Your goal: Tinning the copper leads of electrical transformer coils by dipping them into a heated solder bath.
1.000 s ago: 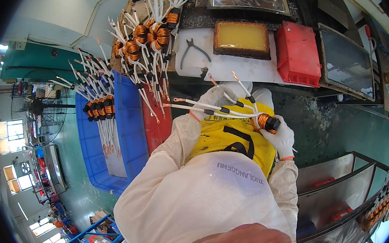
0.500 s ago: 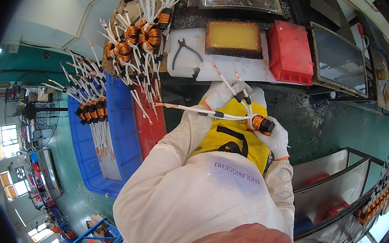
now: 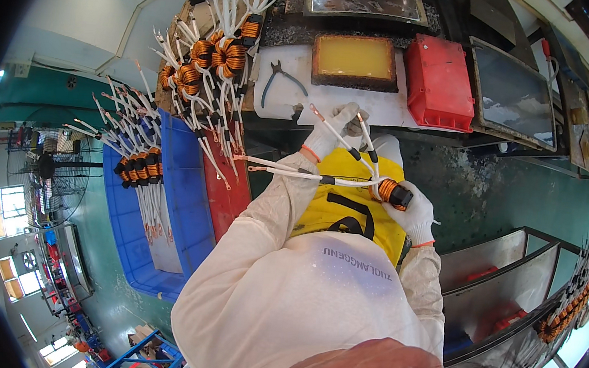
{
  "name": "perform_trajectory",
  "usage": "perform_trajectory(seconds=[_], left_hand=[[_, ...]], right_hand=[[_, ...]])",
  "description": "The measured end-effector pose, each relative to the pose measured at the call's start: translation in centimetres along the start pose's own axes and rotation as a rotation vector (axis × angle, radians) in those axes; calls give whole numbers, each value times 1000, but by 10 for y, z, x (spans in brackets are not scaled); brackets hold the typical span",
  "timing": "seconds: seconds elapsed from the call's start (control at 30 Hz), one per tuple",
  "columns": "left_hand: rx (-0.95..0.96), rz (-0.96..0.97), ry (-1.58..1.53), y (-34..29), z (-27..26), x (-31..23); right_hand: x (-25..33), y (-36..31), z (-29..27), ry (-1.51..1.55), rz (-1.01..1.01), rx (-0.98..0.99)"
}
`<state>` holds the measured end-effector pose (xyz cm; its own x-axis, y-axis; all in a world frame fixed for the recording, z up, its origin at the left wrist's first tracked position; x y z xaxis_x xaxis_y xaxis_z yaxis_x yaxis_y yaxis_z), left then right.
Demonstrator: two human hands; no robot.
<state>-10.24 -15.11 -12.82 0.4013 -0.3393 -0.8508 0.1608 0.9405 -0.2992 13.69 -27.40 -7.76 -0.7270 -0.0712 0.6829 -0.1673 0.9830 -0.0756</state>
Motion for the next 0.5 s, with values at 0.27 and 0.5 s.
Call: perform_trajectory(seconds=[0.27, 0.5], left_hand=[[12, -3, -17, -5, 15, -7], [39, 39, 104, -24, -17, -5]], right_hand=[[-11, 3, 0, 28, 97, 26], [-33, 12, 3, 52, 260, 85]])
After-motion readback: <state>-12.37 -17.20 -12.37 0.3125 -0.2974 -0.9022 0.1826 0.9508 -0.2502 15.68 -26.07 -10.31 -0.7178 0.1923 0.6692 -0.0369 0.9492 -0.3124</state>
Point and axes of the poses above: each hand's wrist, its own y-axis towards the middle knuckle, its own z-axis out of the palm, x = y × z, the point moved 10 cm from there along y, towards the middle knuckle, and after that the axes turned 3 degrees about y, right-handed, at the moved point
